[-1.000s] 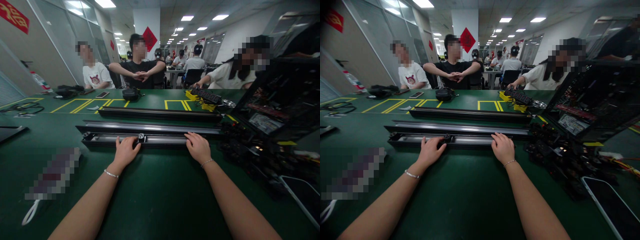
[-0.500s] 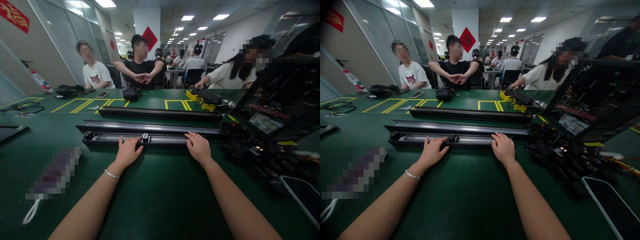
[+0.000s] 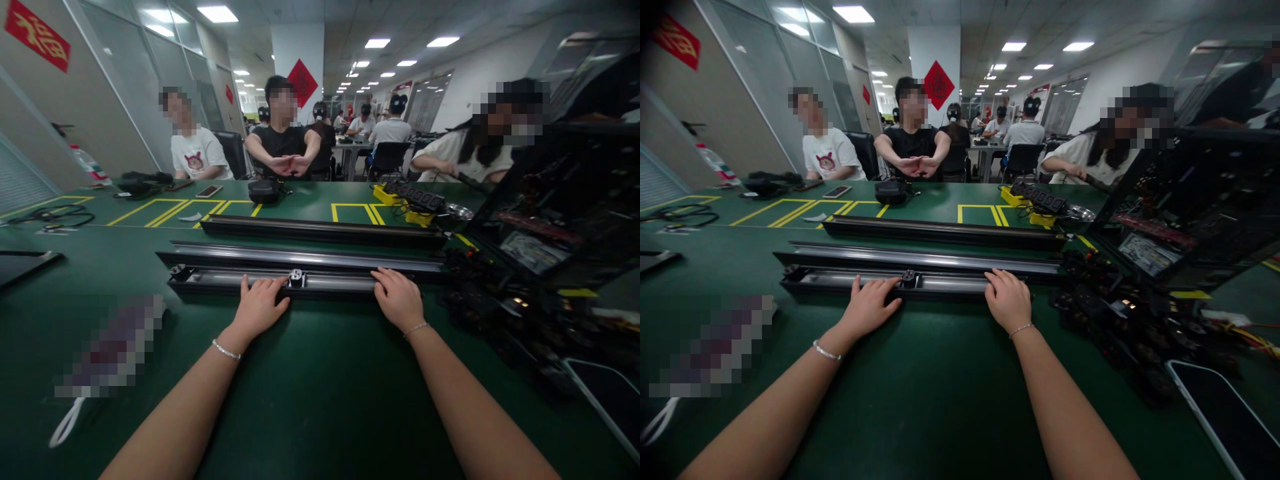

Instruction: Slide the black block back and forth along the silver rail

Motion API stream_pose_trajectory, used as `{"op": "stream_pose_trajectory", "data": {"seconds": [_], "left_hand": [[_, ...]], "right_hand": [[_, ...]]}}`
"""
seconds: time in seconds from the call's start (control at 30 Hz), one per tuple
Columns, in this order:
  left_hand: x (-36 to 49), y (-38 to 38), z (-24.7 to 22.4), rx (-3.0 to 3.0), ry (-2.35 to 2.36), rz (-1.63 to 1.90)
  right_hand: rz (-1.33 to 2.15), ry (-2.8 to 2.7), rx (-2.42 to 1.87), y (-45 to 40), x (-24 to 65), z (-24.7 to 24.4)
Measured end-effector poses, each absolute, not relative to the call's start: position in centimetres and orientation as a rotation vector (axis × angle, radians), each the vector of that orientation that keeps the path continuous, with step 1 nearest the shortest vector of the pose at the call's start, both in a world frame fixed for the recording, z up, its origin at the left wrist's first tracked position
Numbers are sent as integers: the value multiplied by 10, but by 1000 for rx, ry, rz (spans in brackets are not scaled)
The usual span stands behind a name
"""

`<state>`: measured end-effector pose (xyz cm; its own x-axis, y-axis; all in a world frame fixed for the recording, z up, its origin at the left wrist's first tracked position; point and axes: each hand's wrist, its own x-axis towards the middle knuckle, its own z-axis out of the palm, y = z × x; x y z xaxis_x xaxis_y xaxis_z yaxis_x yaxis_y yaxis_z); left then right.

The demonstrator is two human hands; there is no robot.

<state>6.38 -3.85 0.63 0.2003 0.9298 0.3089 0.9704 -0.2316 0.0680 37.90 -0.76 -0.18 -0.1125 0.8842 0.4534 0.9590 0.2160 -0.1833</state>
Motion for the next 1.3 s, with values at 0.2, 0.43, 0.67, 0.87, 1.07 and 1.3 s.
{"op": "stream_pose_trajectory", "data": {"seconds": [0.2, 0.43, 0.67, 0.87, 1.07, 1.3], "left_hand": [[76, -40, 0, -2388, -1716, -495], [78, -38, 0, -2404, -1719, -521], [80, -38, 4, -2409, -1771, -483], [83, -39, 6, -2382, -1791, -443], [86, -39, 5, -2359, -1779, -413], [91, -41, 7, -2325, -1803, -353]], "right_hand": [[-191, -2032, -1723, -9, 378, 1], [-186, -2022, -1721, -10, 377, 2], [-238, -2009, -1708, -10, 377, 2], [-163, -2168, -1494, -18, 352, 5], [-24, -2332, -1373, -31, 302, 8], [-56, -2352, -1473, -35, 280, 10]]}}
